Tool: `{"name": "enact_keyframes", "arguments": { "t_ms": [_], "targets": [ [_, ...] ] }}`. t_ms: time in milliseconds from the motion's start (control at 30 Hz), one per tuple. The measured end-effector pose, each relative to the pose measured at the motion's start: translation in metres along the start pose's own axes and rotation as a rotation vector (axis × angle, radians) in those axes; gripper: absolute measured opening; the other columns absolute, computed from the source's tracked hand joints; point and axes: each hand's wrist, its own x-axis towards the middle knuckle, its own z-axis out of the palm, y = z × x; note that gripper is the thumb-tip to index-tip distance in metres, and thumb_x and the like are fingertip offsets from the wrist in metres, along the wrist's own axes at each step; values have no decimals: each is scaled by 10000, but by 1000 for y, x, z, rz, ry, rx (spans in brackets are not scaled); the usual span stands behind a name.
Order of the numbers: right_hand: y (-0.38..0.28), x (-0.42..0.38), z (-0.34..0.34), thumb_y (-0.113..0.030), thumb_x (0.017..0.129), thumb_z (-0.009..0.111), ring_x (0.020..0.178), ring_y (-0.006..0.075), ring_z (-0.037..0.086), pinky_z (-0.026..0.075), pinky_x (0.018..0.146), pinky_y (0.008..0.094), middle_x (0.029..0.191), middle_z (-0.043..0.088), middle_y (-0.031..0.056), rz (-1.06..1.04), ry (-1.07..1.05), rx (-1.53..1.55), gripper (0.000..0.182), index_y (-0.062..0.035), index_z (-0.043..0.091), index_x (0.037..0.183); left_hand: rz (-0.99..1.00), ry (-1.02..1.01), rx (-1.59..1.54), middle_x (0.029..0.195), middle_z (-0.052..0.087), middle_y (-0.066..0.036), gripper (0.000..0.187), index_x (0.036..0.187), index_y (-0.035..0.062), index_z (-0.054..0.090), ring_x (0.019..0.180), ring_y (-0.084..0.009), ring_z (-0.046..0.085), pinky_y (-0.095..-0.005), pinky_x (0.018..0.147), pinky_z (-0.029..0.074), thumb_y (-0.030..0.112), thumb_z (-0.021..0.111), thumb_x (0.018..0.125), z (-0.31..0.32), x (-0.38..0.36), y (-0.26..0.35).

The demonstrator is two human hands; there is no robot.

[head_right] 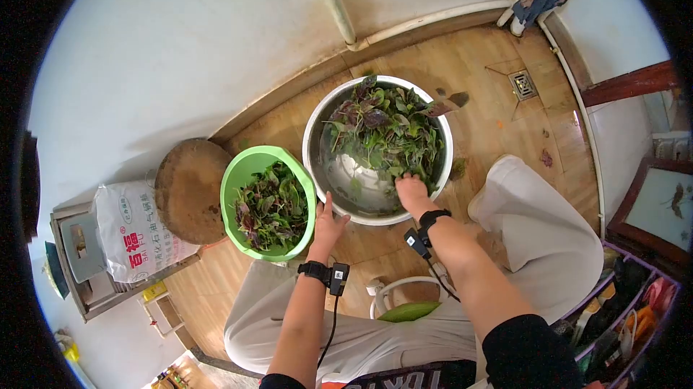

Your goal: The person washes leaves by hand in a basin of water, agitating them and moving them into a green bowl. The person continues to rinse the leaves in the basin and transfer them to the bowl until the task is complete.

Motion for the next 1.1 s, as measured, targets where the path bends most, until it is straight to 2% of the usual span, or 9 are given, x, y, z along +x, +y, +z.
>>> {"name": "enact_keyframes", "arguments": {
  "t_ms": [333,433,567,667,733,833,900,1000,1100],
  "targets": [
    [-60,0,17,-21,723,511,989,358,505,414,868,399,1115,512,164,-346,-79,560,372,-71,529,1091,78,-41,-89,1184,404,-257,929,1345,94,164,1001,-357,497,-372,818,435,204,733,620,-1,9,-5],
    [-55,-18,-27,-108,740,552,1089,328,445,389,909,369,1252,399,144,-287,88,340,436,-123,471,1168,73,-31,-101,1176,419,-244,926,1344,97,174,996,-353,501,-370,818,436,200,736,615,-1,9,-5],
    [2,-19,-43,-33,737,505,822,266,562,453,718,315,893,557,142,32,704,764,247,-61,548,979,67,-45,-198,1154,447,-235,903,1340,101,196,1006,-345,498,-360,829,431,185,730,616,-3,9,-7],
    [75,-15,-23,10,780,458,730,148,521,427,658,260,837,542,79,320,1062,969,154,-28,543,902,74,-58,-184,1141,460,-221,910,1350,120,174,1003,-327,501,-364,824,437,210,731,636,-1,12,-9],
    [131,-4,24,-27,767,488,814,198,532,424,733,301,870,552,107,507,957,1192,150,-28,572,892,69,-59,-194,1133,468,-217,899,1351,132,178,1003,-324,502,-371,818,441,208,728,643,-1,13,-10],
    [188,17,103,-56,746,501,943,268,510,399,817,366,905,575,157,534,579,909,177,-33,602,889,40,-87,-193,1170,447,-223,902,1352,134,175,1035,-328,485,-371,841,427,205,730,644,-2,13,-8],
    [177,11,107,-24,747,470,859,297,553,421,755,326,885,597,171,168,557,118,168,5,599,849,63,-93,-235,1211,419,-228,904,1353,139,170,1076,-333,458,-372,869,408,209,731,647,-4,11,-8],
    [127,-19,30,-67,738,477,913,360,527,424,764,354,927,570,230,337,248,232,210,-3,603,894,33,-127,-250,1230,407,-224,911,1354,148,163,1102,-333,439,-370,886,395,211,733,647,-6,13,-6],
    [127,-12,13,-23,702,503,929,350,506,419,775,387,999,536,231,559,318,698,226,-13,602,905,16,-165,-255,1214,426,-218,912,1356,157,158,1096,-328,444,-369,875,401,210,732,648,-9,15,-5]
  ]
}}
